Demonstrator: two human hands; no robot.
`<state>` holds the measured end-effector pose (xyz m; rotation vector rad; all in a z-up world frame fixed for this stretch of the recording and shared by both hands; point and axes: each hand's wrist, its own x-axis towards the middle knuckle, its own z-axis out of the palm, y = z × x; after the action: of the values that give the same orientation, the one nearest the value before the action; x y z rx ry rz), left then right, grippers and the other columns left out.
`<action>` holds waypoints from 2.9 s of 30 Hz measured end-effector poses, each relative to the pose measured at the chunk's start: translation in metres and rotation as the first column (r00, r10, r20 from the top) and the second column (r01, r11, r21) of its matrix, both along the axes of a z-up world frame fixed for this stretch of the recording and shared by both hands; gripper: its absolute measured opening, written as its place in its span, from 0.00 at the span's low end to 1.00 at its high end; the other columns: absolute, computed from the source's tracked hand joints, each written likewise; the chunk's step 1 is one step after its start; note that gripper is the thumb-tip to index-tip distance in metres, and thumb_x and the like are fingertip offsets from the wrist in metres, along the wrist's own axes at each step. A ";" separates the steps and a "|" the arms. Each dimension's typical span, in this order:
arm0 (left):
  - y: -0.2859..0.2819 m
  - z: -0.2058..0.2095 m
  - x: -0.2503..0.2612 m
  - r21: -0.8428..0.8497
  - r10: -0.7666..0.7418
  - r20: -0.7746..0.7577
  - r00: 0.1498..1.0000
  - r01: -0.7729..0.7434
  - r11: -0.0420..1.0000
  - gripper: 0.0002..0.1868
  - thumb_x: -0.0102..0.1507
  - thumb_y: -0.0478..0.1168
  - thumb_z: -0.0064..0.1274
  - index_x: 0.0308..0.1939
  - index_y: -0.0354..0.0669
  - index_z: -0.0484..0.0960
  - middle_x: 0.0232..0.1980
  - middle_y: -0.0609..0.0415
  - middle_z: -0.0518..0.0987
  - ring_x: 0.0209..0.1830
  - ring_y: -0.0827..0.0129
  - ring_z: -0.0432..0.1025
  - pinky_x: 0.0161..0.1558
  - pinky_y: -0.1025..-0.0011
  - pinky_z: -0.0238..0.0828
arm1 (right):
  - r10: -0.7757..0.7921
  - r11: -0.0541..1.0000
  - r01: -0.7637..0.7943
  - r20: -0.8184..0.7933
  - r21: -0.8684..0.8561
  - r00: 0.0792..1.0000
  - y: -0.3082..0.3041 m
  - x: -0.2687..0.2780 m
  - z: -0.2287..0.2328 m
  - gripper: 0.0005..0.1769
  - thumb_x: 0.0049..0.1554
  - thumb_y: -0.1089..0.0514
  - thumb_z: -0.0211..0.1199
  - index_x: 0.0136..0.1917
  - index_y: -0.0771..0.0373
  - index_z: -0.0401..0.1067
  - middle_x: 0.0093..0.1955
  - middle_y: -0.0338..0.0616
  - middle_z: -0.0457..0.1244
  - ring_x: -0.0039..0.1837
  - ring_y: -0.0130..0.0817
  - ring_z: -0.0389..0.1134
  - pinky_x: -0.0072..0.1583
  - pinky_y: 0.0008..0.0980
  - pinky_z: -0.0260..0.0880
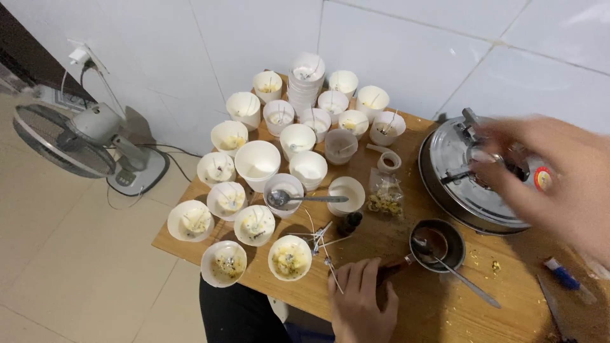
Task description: Melting wax in a small pot over a portable stove and pouring it into small cups to make candles.
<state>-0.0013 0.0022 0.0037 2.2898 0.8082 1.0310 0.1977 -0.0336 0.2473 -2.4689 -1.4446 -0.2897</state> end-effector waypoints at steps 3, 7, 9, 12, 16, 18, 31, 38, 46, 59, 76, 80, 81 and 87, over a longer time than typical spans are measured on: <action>0.001 0.000 0.000 -0.097 0.000 0.010 1.000 0.001 0.995 0.21 0.57 0.44 0.59 0.54 0.45 0.81 0.51 0.54 0.81 0.51 0.56 0.71 0.58 0.54 0.65 | 0.292 0.956 -0.291 -0.027 0.028 0.956 0.069 0.019 -0.005 0.20 0.57 0.61 0.68 0.63 0.66 0.77 0.49 0.50 0.73 0.45 0.40 0.75 0.52 0.35 0.79; 0.003 0.023 -0.004 -0.231 0.072 0.128 0.989 -0.041 0.972 0.26 0.54 0.41 0.61 0.57 0.43 0.80 0.59 0.51 0.79 0.62 0.52 0.69 0.61 0.52 0.69 | -0.164 0.929 0.045 -0.300 -0.367 0.940 0.142 0.015 0.000 0.19 0.66 0.53 0.53 0.69 0.55 0.70 0.55 0.42 0.72 0.51 0.38 0.74 0.50 0.37 0.77; 0.004 0.027 -0.004 -0.352 0.086 0.214 0.973 -0.005 0.936 0.28 0.52 0.38 0.61 0.58 0.42 0.78 0.64 0.50 0.77 0.68 0.52 0.67 0.64 0.51 0.67 | -0.091 0.933 -0.006 -0.254 -0.359 0.963 0.164 0.043 -0.029 0.22 0.62 0.46 0.57 0.65 0.55 0.73 0.57 0.47 0.72 0.60 0.45 0.71 0.60 0.48 0.68; 0.007 0.026 -0.006 -0.439 0.057 0.257 0.965 0.063 0.896 0.30 0.51 0.38 0.63 0.59 0.43 0.78 0.64 0.50 0.78 0.67 0.54 0.70 0.63 0.54 0.69 | -0.116 0.849 -0.025 -0.232 -0.528 0.966 0.183 0.058 -0.073 0.19 0.58 0.57 0.51 0.27 0.66 0.67 0.25 0.43 0.59 0.29 0.32 0.59 0.34 0.29 0.62; 0.007 0.030 -0.005 -0.469 0.089 0.211 0.973 0.021 0.883 0.28 0.49 0.40 0.63 0.55 0.45 0.80 0.61 0.54 0.77 0.61 0.60 0.74 0.56 0.63 0.78 | -0.243 0.744 -0.116 -0.427 -0.658 0.871 0.177 0.005 -0.053 0.18 0.58 0.56 0.63 0.35 0.73 0.83 0.82 0.18 0.48 0.33 0.37 0.72 0.39 0.31 0.78; 0.007 0.019 -0.001 -0.419 0.063 0.207 0.976 0.030 0.907 0.28 0.49 0.41 0.62 0.54 0.43 0.80 0.59 0.52 0.77 0.59 0.58 0.73 0.54 0.60 0.78 | -0.277 0.626 -0.223 -0.480 -0.748 0.832 0.174 -0.005 -0.062 0.18 0.59 0.48 0.65 0.42 0.66 0.81 0.37 0.42 0.74 0.34 0.31 0.69 0.38 0.25 0.72; 0.011 0.018 -0.006 -0.367 0.022 0.244 0.970 0.071 0.927 0.23 0.53 0.38 0.60 0.53 0.41 0.79 0.56 0.49 0.76 0.57 0.56 0.73 0.54 0.58 0.75 | -0.186 0.726 -0.084 -0.313 -0.682 0.931 0.183 -0.002 -0.038 0.13 0.63 0.59 0.60 0.42 0.69 0.79 0.43 0.46 0.71 0.38 0.31 0.73 0.40 0.19 0.74; 0.014 0.019 -0.007 -0.367 -0.007 0.283 0.959 0.116 0.923 0.17 0.56 0.38 0.58 0.48 0.39 0.81 0.54 0.48 0.76 0.58 0.53 0.70 0.55 0.55 0.73 | -0.090 0.834 -0.159 -0.415 -0.529 0.905 0.213 -0.011 -0.047 0.20 0.58 0.59 0.57 0.25 0.61 0.62 0.23 0.39 0.58 0.29 0.29 0.55 0.34 0.29 0.52; 0.012 0.016 -0.009 -0.435 -0.021 0.221 0.975 0.118 0.892 0.15 0.57 0.38 0.59 0.48 0.42 0.81 0.55 0.50 0.76 0.60 0.55 0.68 0.55 0.55 0.73 | -0.088 0.797 -0.200 -0.438 -0.570 0.895 0.230 -0.009 -0.099 0.14 0.52 0.60 0.53 0.26 0.62 0.56 0.27 0.43 0.52 0.32 0.36 0.50 0.35 0.38 0.45; 0.011 0.005 -0.006 -0.370 0.004 0.256 0.967 0.094 0.924 0.16 0.54 0.38 0.59 0.46 0.42 0.81 0.53 0.50 0.76 0.56 0.55 0.69 0.53 0.55 0.73 | -0.161 0.791 -0.204 -0.518 -0.577 0.840 0.232 -0.020 -0.101 0.12 0.55 0.64 0.57 0.30 0.64 0.64 0.25 0.45 0.60 0.29 0.35 0.58 0.34 0.33 0.54; 0.011 0.012 -0.009 -0.410 -0.009 0.238 0.971 0.109 0.905 0.13 0.58 0.38 0.58 0.46 0.41 0.81 0.54 0.50 0.76 0.58 0.55 0.69 0.54 0.54 0.74 | -0.225 0.774 0.013 -0.256 -0.633 0.940 0.229 -0.040 -0.033 0.12 0.59 0.57 0.56 0.38 0.65 0.72 0.33 0.40 0.64 0.36 0.32 0.65 0.39 0.27 0.66; 0.011 0.007 -0.007 -0.371 -0.024 0.253 0.967 0.120 0.921 0.14 0.58 0.38 0.57 0.47 0.42 0.80 0.53 0.49 0.75 0.57 0.55 0.69 0.53 0.54 0.74 | -0.035 0.933 -0.110 -0.392 -0.342 0.919 0.243 -0.042 -0.025 0.23 0.57 0.51 0.59 0.27 0.65 0.58 0.31 0.48 0.59 0.34 0.38 0.57 0.38 0.40 0.55; 0.011 0.009 -0.008 -0.364 -0.019 0.262 0.965 0.117 0.924 0.15 0.57 0.38 0.57 0.47 0.42 0.80 0.53 0.49 0.75 0.57 0.55 0.69 0.54 0.55 0.73 | -0.080 0.917 -0.110 -0.445 -0.384 0.892 0.248 -0.051 -0.018 0.26 0.58 0.47 0.63 0.28 0.65 0.61 0.35 0.50 0.61 0.37 0.39 0.59 0.40 0.42 0.56; 0.009 0.008 -0.008 -0.368 -0.016 0.253 0.967 0.112 0.923 0.15 0.56 0.37 0.58 0.47 0.42 0.79 0.54 0.51 0.74 0.56 0.56 0.68 0.52 0.56 0.73 | 0.356 0.908 -0.411 -0.364 -0.085 0.861 0.276 -0.039 -0.115 0.25 0.38 0.57 0.58 0.24 0.56 0.39 0.22 0.33 0.35 0.33 0.29 0.36 0.36 0.39 0.31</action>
<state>-0.0090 0.0115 0.0113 1.8077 0.7488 1.0037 0.1590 0.2425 0.1321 -2.1263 -1.8046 0.3344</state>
